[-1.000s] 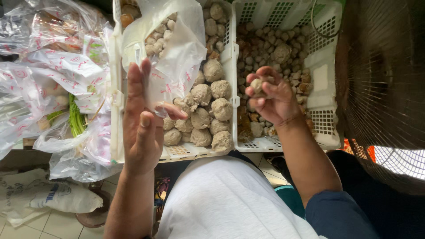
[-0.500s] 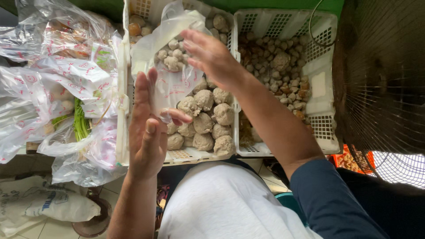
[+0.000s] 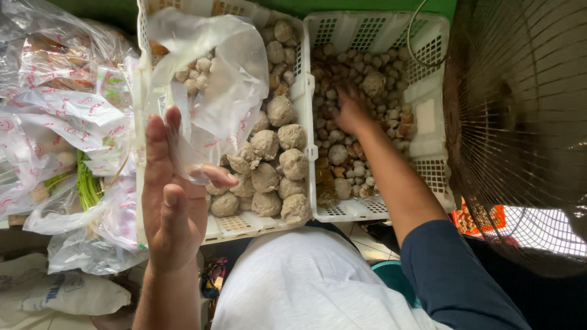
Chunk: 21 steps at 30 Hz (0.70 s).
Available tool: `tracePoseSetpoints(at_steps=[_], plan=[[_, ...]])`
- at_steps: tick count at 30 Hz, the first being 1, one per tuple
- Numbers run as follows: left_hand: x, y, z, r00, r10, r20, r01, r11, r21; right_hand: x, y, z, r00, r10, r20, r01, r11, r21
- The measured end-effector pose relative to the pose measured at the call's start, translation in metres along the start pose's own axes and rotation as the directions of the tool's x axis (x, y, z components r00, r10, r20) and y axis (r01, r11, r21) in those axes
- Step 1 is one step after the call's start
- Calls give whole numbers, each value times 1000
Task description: The person repeatedly picks small meatballs from a white crate and places them into a clear plastic bag held in the other hand. The task continues until the bag is partially filled.
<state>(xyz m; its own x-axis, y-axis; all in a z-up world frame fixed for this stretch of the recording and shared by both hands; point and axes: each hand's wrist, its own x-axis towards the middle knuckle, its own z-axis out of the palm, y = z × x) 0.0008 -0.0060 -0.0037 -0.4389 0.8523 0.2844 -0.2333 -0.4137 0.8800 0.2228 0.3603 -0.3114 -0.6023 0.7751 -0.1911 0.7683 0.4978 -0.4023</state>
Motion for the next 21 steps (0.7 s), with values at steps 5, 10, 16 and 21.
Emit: tracePoseSetpoints(at_steps=[5,10,16,21], plan=[[2,0,9,1000,7,-15,-7,999,34,32,-6,13,977,203,71,-212,965,152],[1,2,10,999,1,-52,1,999,47,50,11,24,996,72,-61,-63,989,130],[-2,2,10,998,-8,-64,11,999,38,62,30,29,997,-33,62,41,992,-119],[-4,0,8,998,-8,-63,10,999,45,53,26,25,984,22,179,35,950,-309]])
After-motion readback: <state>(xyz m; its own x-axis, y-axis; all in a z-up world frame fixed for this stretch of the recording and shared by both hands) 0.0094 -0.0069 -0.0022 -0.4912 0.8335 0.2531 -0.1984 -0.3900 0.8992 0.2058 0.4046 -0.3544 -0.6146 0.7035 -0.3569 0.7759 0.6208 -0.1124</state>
